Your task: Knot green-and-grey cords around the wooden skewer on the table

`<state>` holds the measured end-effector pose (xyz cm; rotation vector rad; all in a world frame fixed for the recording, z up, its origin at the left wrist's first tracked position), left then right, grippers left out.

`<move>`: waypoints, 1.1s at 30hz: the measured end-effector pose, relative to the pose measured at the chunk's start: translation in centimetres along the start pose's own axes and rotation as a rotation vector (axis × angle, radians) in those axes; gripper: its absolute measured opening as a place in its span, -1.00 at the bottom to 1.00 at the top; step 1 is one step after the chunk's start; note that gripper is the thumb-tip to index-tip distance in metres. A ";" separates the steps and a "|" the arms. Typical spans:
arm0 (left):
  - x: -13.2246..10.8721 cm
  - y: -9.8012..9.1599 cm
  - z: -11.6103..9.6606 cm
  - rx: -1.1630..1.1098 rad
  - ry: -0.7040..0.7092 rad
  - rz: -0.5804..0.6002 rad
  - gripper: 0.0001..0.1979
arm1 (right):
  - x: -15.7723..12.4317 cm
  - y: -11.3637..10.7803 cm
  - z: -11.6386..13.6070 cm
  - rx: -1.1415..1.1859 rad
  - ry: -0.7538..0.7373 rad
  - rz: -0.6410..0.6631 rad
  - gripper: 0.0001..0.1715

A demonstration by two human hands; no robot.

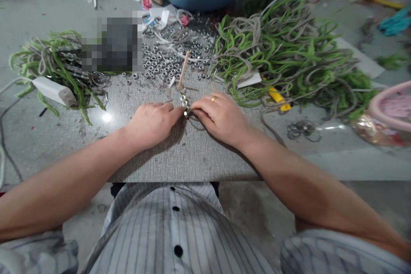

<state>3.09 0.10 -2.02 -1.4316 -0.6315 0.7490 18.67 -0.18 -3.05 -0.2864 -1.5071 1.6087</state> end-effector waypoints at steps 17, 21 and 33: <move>-0.5 -0.6 0.2 -0.100 -0.207 0.103 -0.62 | -0.4 -0.4 0.0 -0.036 0.337 0.276 -0.65; -0.6 -0.7 -0.2 -0.098 -0.221 0.057 -0.59 | -0.2 -0.3 0.3 -0.034 0.342 0.320 -0.63; 0.0 -0.7 -1.2 -0.086 -0.267 0.047 -0.58 | 0.2 -0.2 0.9 -0.030 0.350 0.432 -0.73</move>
Point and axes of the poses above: each hand's wrist, its own x-axis towards the middle knuckle, its own y-axis out of the palm, z = x × y, the point moved 4 cm from there along x, towards the middle knuckle, and after that the axes turned 5 degrees about -y, right-handed, at the moved point
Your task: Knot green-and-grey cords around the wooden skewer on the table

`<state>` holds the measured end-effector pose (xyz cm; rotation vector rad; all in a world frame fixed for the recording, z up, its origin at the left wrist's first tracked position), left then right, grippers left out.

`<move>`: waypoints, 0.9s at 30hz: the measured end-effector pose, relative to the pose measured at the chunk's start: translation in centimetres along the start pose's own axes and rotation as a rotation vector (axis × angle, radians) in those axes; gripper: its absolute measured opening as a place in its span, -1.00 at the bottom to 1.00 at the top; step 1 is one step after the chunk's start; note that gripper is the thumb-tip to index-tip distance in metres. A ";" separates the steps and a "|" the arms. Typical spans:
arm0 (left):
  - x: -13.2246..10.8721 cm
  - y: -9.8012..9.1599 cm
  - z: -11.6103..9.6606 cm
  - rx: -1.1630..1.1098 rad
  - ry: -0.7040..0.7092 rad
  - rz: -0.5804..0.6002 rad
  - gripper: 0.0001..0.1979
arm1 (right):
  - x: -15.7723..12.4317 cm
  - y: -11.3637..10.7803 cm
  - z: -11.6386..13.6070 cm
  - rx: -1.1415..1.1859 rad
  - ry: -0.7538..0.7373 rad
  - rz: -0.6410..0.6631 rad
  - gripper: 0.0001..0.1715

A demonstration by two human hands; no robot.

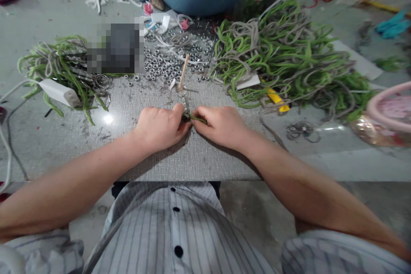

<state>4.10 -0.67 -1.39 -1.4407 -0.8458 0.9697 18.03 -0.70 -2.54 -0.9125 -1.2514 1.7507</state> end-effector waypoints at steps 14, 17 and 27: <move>-0.1 0.1 0.1 0.004 0.010 0.015 -0.63 | -0.2 0.0 0.0 -0.002 0.012 0.018 -0.73; -0.1 0.2 0.4 0.027 -0.001 0.036 -0.63 | -0.2 0.0 0.0 -0.009 0.020 -0.009 -0.70; 0.0 -0.4 0.8 -0.036 -0.013 0.164 -0.70 | -0.2 -0.1 -0.2 -0.012 0.002 0.034 -0.74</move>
Point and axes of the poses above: each hand's wrist, its own x-axis towards the middle knuckle, its own y-axis out of the palm, z = x × y, the point moved 4 cm from there along x, towards the middle knuckle, and after that the axes turned 5 degrees about -y, right-handed, at the moved point
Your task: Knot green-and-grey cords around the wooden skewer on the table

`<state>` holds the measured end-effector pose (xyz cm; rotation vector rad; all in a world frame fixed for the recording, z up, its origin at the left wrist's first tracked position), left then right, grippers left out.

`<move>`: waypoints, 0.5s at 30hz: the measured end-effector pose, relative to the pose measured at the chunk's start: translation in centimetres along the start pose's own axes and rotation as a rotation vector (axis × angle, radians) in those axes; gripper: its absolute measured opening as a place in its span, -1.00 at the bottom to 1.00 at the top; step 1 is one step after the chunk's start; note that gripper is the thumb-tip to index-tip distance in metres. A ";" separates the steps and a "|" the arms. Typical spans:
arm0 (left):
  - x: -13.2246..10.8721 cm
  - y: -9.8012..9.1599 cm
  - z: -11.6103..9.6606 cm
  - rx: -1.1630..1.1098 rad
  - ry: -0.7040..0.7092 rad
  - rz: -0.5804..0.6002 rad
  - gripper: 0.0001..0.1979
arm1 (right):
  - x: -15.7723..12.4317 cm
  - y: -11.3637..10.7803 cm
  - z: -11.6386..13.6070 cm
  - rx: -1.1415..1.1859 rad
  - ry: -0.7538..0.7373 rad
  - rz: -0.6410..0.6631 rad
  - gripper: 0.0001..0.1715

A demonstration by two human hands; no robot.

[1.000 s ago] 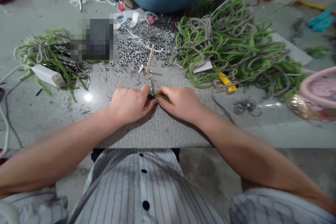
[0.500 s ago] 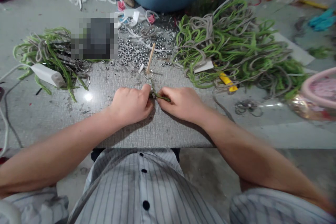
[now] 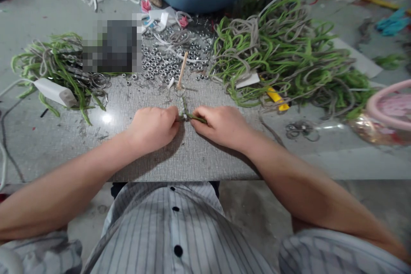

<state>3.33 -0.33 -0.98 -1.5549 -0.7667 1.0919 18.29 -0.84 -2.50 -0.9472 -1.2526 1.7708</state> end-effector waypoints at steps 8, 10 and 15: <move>0.1 -0.2 0.2 -0.027 0.013 0.000 -0.74 | -0.1 -0.5 0.0 0.037 -0.034 0.060 -0.83; 0.0 -0.2 0.3 -0.026 0.016 0.009 -0.73 | -0.1 -0.7 0.0 0.039 -0.030 0.084 -0.83; -0.2 -0.1 0.1 -0.002 0.032 0.013 -0.68 | -0.1 -0.6 0.1 0.048 0.000 0.106 -0.85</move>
Point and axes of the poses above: each hand's wrist, its own x-axis towards the middle knuckle, its own y-axis out of the palm, z = x × y, the point moved 4 cm from there along x, towards the middle knuckle, and after that the axes turned 5 degrees about -y, right-handed, at the moved point
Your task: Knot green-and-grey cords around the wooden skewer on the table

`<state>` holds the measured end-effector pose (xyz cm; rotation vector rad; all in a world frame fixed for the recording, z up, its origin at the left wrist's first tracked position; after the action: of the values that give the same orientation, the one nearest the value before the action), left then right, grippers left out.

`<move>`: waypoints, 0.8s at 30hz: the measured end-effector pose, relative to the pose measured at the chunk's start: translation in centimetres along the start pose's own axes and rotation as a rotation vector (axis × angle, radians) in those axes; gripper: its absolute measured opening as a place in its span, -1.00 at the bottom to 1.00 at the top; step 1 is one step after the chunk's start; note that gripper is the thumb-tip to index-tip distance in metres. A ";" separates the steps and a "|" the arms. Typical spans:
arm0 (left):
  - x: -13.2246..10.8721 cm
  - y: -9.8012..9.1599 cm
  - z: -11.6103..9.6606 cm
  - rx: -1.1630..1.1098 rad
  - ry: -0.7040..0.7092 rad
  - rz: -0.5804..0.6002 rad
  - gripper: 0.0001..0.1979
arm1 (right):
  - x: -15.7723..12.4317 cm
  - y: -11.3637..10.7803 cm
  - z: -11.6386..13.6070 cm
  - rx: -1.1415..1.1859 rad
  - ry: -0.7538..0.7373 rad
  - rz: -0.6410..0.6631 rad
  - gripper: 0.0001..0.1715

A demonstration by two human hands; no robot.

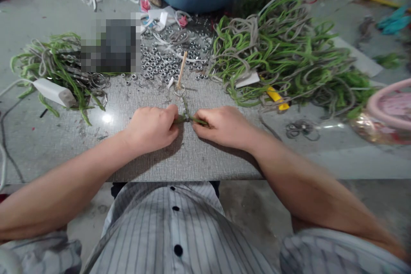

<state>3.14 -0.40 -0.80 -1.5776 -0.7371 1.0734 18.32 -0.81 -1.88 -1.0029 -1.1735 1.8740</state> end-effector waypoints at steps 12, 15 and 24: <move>0.4 0.3 0.1 0.036 -0.034 -0.025 -0.65 | -0.1 -0.1 0.0 0.035 -0.034 -0.057 -0.85; 0.4 0.1 0.1 0.035 -0.002 0.008 -0.67 | -0.1 -0.1 0.0 0.036 -0.023 -0.043 -0.84; 0.2 -0.2 0.5 0.039 0.195 0.029 -0.79 | 0.0 0.0 0.0 0.042 -0.018 -0.021 -0.85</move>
<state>2.81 0.07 -0.68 -1.6365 -0.5601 0.9328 18.33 -0.78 -1.85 -0.9487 -1.1466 1.8869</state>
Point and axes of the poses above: each hand's wrist, its own x-axis towards the middle knuckle, its own y-axis out of the palm, z = x × y, the point moved 4 cm from there along x, towards the middle knuckle, and after that the axes turned 5 degrees about -y, right-handed, at the moved point
